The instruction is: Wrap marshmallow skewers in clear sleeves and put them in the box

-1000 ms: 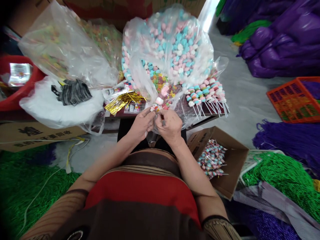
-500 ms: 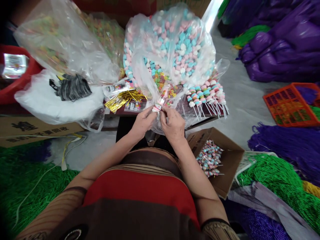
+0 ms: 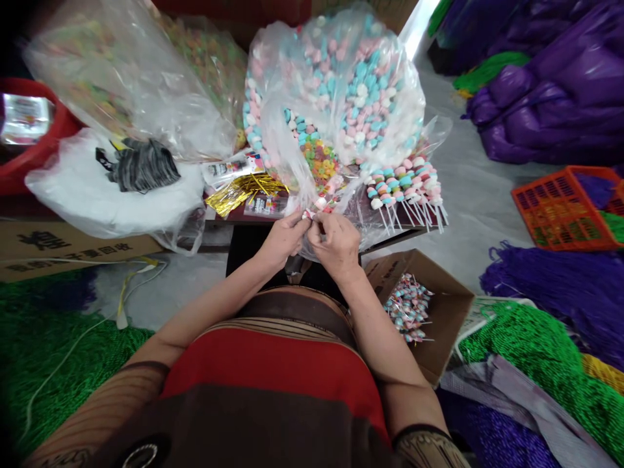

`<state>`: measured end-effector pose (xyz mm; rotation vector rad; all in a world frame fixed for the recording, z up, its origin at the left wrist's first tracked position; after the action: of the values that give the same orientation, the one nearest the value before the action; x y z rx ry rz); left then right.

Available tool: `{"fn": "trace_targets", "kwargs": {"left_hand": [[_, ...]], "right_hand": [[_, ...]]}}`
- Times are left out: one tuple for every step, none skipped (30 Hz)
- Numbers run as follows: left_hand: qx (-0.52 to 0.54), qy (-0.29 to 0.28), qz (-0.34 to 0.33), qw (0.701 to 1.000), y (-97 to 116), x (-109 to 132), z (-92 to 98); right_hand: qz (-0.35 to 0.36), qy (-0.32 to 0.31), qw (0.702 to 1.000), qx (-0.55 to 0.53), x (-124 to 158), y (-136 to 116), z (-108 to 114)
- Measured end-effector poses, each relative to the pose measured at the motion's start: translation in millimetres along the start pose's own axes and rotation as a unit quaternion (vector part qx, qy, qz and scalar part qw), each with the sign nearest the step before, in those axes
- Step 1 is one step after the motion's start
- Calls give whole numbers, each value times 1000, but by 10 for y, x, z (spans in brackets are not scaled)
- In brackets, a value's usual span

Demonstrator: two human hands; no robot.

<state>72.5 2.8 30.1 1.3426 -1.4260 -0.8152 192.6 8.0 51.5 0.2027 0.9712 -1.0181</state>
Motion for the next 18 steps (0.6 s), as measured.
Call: {"fn": "trace_targets", "kwargs": {"left_hand": [[20,-3,13,1000,-12,4,-10],[40,-6,26,999,-19,9,-20],[62,-10,38,997,-24,14,-30],[86,-16,49,995,-26,19,-39],[110,-25,62,992,-26,23,-49],[137,-39,76,987,-25,27,-60],[165,-57,91,980,-20,30,-71],[192,-77,103,973,-12,33,-83],[214,-95,113,966,-2,36,-92],[228,-110,121,960,6,37,-98],[235,-118,125,957,12,37,-100],[236,-120,125,956,15,36,-99],[233,-118,121,958,16,34,-96],[229,-112,111,961,17,32,-93],[225,-104,98,964,19,29,-91],[222,-95,84,967,21,29,-90],[218,-86,72,970,23,30,-90],[213,-76,63,972,25,34,-92]], "right_hand": [[3,3,1000,-5,14,-9,-1],[4,6,1000,-12,29,-15,-1],[1,7,1000,-22,43,-14,1],[-9,4,999,-36,54,-3,2],[-28,-2,998,-53,63,18,2],[-56,-12,996,-74,69,48,0],[-89,-23,991,-97,73,83,-3],[-121,-36,985,-120,76,117,-8],[-148,-49,978,-142,78,144,-13],[-166,-59,971,-159,76,160,-14],[-173,-64,968,-171,71,165,-11],[-171,-63,967,-175,62,159,0],[-164,-57,970,-172,49,148,16],[-154,-46,974,-163,36,132,36],[-141,-35,978,-150,22,113,55],[-127,-28,982,-137,10,94,68],[-114,-25,985,-125,-1,78,74],[-101,-27,988,-115,-9,66,73]]}}
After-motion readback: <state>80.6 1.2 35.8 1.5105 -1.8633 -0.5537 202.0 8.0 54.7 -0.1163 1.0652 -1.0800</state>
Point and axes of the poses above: each hand's wrist, its own x-axis away from the middle knuckle, its own z-axis out of the back of the hand, y = z × x, the point moved 4 cm from there along -x, towards the middle knuckle, and after that the axes turned 10 degrees about -z, right-handed, at the moved point
